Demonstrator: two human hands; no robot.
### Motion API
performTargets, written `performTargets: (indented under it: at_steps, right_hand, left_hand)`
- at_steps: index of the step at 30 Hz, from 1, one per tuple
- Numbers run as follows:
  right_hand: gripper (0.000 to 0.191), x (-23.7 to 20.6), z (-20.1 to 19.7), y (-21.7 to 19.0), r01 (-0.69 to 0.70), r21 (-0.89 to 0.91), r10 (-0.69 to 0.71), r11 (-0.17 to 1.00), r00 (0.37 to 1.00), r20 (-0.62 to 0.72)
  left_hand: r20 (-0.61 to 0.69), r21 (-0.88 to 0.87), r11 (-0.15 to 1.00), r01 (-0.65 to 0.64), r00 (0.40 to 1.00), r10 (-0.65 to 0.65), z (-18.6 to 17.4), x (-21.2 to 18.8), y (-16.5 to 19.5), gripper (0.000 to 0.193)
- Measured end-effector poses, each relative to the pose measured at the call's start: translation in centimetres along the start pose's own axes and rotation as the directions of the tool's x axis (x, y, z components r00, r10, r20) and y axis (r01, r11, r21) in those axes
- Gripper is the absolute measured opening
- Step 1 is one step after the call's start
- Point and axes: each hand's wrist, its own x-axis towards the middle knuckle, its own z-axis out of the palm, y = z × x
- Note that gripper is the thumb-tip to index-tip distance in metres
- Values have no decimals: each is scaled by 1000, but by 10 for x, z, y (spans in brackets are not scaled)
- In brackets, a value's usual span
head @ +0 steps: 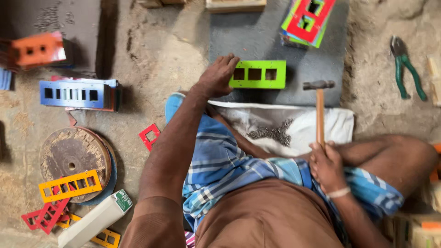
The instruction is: The person sits on the floor and uses a hammer to drive nails into colorful wooden blocks placed on a metal plate. They repeatedly pick up blocks, position them, hammer nails, and stack the finished pieces.
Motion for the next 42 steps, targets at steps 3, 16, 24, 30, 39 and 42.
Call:
performTargets:
  at_steps: [3, 16, 24, 30, 39, 42]
  right_hand:
    - [26, 21, -5, 18, -162, -3, 162, 987, 986, -27]
    - [29, 48, -4, 49, -118, 88, 114, 989, 992, 59]
    - [27, 46, -7, 40, -121, 171, 104, 978, 989, 103]
    - [24, 64, -11, 59, -216, 92, 207, 972, 973, 100]
    - [34, 24, -6, 36, -66, -35, 67, 997, 997, 35]
    - [37, 6, 2, 17, 56, -63, -52, 996, 996, 70]
  left_hand:
    - [10, -15, 999, -37, 999, 37, 26, 7, 18, 79]
    - [198, -129, 992, 3, 980, 23, 134, -4, 152, 44]
    - [158, -334, 943, 7, 986, 49, 158, -23, 179, 7]
    - [94, -532, 830, 165, 986, -135, 129, -31, 175, 11]
    - [-331, -538, 815, 213, 837, -437, 67, -39, 93, 26]
    - [-339, -518, 827, 220, 835, -434, 41, -41, 81, 48]
